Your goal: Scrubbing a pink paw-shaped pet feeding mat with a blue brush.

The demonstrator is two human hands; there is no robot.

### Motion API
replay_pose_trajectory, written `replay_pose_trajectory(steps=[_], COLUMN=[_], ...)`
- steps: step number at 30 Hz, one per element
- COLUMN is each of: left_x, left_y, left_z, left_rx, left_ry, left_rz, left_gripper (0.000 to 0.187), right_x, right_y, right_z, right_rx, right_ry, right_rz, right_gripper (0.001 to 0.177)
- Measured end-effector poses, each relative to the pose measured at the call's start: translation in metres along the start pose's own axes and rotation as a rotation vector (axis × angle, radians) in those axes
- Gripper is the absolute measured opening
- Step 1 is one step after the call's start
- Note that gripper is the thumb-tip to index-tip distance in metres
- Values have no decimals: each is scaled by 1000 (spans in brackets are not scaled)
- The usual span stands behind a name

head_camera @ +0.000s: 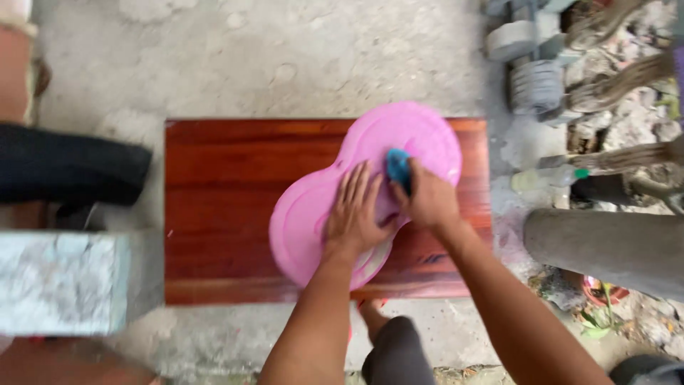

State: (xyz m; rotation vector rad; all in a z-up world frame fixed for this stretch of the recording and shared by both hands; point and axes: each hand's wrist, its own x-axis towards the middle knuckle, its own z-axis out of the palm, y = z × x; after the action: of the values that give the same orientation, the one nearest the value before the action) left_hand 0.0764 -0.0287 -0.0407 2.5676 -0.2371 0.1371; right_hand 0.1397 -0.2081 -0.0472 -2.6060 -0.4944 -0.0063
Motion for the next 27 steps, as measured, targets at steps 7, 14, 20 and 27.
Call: replay_pose_trajectory(steps=[7,14,20,27], left_x=[-10,-42,-40,-39], left_y=[-38,-73,-74,-71], left_z=[-11,-62,-63,-67], left_rx=[-213,165,190,184], left_ry=[12,-85,-89,-96], left_rz=[16,114,93,84], left_gripper=[76,74,77,76], right_x=[7,3,-15,37], right_y=[-13,-15,-46,-19], right_z=[-12,-8,-12,-17], right_rx=[-25,-7,49,112], right_ry=[-145,-121,-69,-169], right_rz=[98,183,23,45], right_gripper=[49,51,50,37])
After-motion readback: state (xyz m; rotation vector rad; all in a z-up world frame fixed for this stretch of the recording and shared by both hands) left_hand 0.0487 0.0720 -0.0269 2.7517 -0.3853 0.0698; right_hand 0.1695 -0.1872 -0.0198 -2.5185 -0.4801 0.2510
